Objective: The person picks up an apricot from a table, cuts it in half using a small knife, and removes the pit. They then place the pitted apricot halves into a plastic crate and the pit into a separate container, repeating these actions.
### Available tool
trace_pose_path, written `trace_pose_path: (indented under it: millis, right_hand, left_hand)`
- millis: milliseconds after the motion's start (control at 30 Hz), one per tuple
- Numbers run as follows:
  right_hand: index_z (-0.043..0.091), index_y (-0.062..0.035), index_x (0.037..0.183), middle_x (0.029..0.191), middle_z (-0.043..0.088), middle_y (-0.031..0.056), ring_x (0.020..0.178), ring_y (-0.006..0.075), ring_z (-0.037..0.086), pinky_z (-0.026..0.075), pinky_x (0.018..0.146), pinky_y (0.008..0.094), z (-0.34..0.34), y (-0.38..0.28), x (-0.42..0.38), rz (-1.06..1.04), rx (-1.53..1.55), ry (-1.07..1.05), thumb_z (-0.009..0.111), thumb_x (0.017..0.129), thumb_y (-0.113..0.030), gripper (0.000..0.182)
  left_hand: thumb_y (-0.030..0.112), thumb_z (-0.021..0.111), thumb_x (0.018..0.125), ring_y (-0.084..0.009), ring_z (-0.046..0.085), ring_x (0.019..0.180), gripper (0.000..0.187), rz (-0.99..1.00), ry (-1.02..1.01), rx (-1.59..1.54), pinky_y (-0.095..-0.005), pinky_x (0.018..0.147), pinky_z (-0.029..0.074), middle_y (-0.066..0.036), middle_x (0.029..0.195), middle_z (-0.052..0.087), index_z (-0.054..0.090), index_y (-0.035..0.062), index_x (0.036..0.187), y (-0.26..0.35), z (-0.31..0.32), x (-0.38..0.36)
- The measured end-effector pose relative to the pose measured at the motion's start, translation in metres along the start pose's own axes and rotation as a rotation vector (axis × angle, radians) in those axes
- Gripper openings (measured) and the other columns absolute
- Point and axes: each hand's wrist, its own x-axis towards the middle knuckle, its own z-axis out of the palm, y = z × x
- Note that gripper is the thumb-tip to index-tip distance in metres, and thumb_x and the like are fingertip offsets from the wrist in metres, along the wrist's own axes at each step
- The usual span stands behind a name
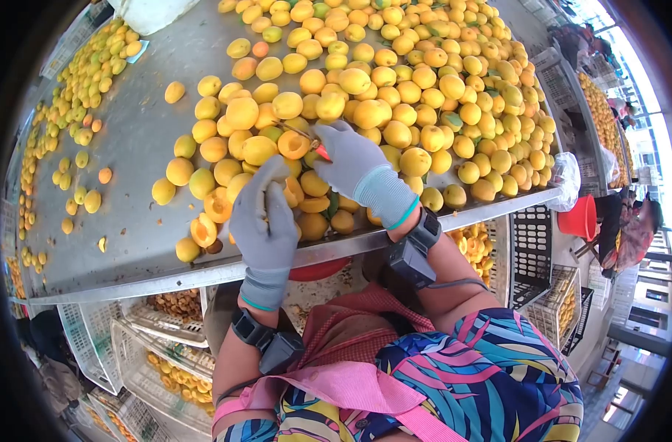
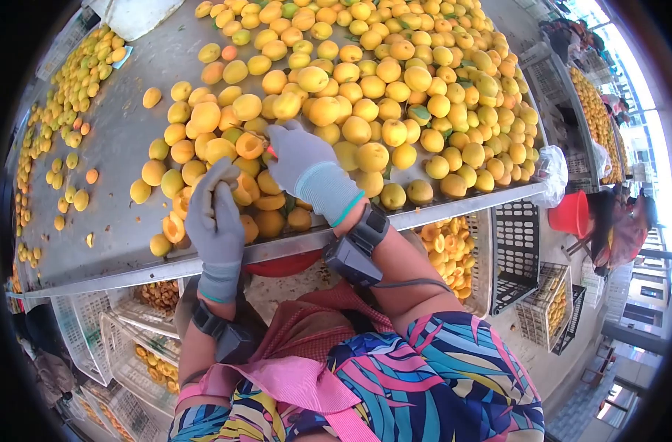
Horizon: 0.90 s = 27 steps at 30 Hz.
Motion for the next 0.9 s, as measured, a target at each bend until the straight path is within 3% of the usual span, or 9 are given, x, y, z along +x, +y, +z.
trace_pose_path:
  millis: [200,300,433,467,567,600,700,833,900]
  right_hand:
    - [0.050,-0.0067,0.109,0.110,0.056,0.0186,0.096,0.0346,0.061,0.051,0.076,0.0446,-0.007,-0.005,-0.007,0.072,-0.158,-0.055,0.061,0.080,-0.020,0.034]
    - [0.050,-0.0072,0.110,0.106,0.058,0.0183,0.096,0.0348,0.061,0.051,0.076,0.0445,-0.005,-0.004,-0.007,0.079,-0.157,-0.055,0.062,0.080,-0.021,0.035]
    - [0.049,-0.0065,0.115,0.100,0.061,0.0167,0.091,0.0341,0.062,0.051,0.074,0.0429,0.002,0.005,-0.009,0.006,-0.052,0.154,0.063,0.079,-0.020,0.041]
    - [0.049,-0.0065,0.115,0.100,0.061,0.0167,0.091,0.0341,0.062,0.051,0.074,0.0429,0.002,0.009,-0.009,0.002,-0.055,0.152,0.063,0.079,-0.020,0.041]
    - [0.044,-0.0056,0.126,0.091,0.060,0.0099,0.076,0.0222,0.063,0.050,0.065,0.0326,-0.012,0.019,-0.008,0.043,0.596,0.072,0.064,0.077,-0.011,0.053]
    - [0.044,-0.0056,0.126,0.091,0.060,0.0099,0.076,0.0222,0.063,0.050,0.065,0.0326,-0.025,0.012,-0.012,0.037,0.590,0.072,0.064,0.077,-0.011,0.053]
    - [0.037,-0.0026,0.134,0.105,0.059,0.0055,0.070,0.0063,0.056,0.045,0.055,0.0196,-0.046,-0.009,-0.025,0.083,1.132,-0.096,0.066,0.075,0.002,0.065]
    - [0.035,-0.0036,0.138,0.118,0.056,0.0081,0.093,0.0112,0.059,0.051,0.069,0.0222,-0.033,-0.013,-0.027,-0.105,1.134,0.029,0.067,0.075,0.003,0.071]
    - [0.036,-0.0036,0.138,0.119,0.056,0.0076,0.098,0.0129,0.058,0.050,0.076,0.0247,-0.033,-0.021,-0.031,-0.104,1.151,0.004,0.068,0.075,0.001,0.071]
  left_hand:
    - [0.000,0.047,0.090,-0.0176,0.063,0.092,0.028,-0.228,0.010,-0.310,-0.0283,0.084,0.049,-0.012,0.098,0.065,0.057,-0.0032,0.116,-0.020,-0.001,0.003]
    - [0.001,0.051,0.087,-0.0203,0.062,0.096,0.032,-0.029,-0.123,0.004,-0.0304,0.087,0.048,-0.015,0.107,0.063,0.055,-0.0034,0.118,-0.021,0.000,0.001]
    - [0.005,0.056,0.085,-0.0253,0.060,0.102,0.036,-0.155,-0.154,-0.193,-0.0334,0.090,0.046,-0.016,0.113,0.061,0.054,-0.0010,0.120,-0.014,-0.001,0.003]
    - [0.009,0.060,0.083,-0.0280,0.058,0.105,0.039,-0.026,-0.203,-0.028,-0.0355,0.093,0.044,-0.016,0.115,0.061,0.054,0.0002,0.121,-0.013,0.000,0.003]
    - [0.015,0.066,0.081,-0.0326,0.054,0.110,0.046,0.081,-0.265,0.174,-0.0392,0.096,0.041,-0.016,0.118,0.059,0.054,0.0024,0.123,-0.015,0.003,0.004]
    - [0.018,0.068,0.079,-0.0345,0.053,0.111,0.049,0.064,-0.287,0.214,-0.0408,0.098,0.040,-0.016,0.120,0.059,0.054,0.0034,0.123,-0.015,0.005,0.004]
    - [0.021,0.070,0.077,-0.0371,0.055,0.105,0.053,0.086,-0.184,0.198,-0.0434,0.093,0.043,-0.017,0.119,0.058,0.053,0.0035,0.125,-0.021,0.010,0.007]
    - [0.026,0.069,0.082,-0.0314,0.055,0.109,0.055,0.056,-0.120,-0.075,-0.0396,0.095,0.043,-0.017,0.124,0.056,0.050,0.0003,0.127,-0.011,0.000,0.008]
    - [0.031,0.066,0.086,-0.0232,0.054,0.113,0.058,-0.187,-0.088,-0.474,-0.0348,0.096,0.043,-0.015,0.124,0.056,0.047,-0.0026,0.130,-0.008,-0.003,0.007]
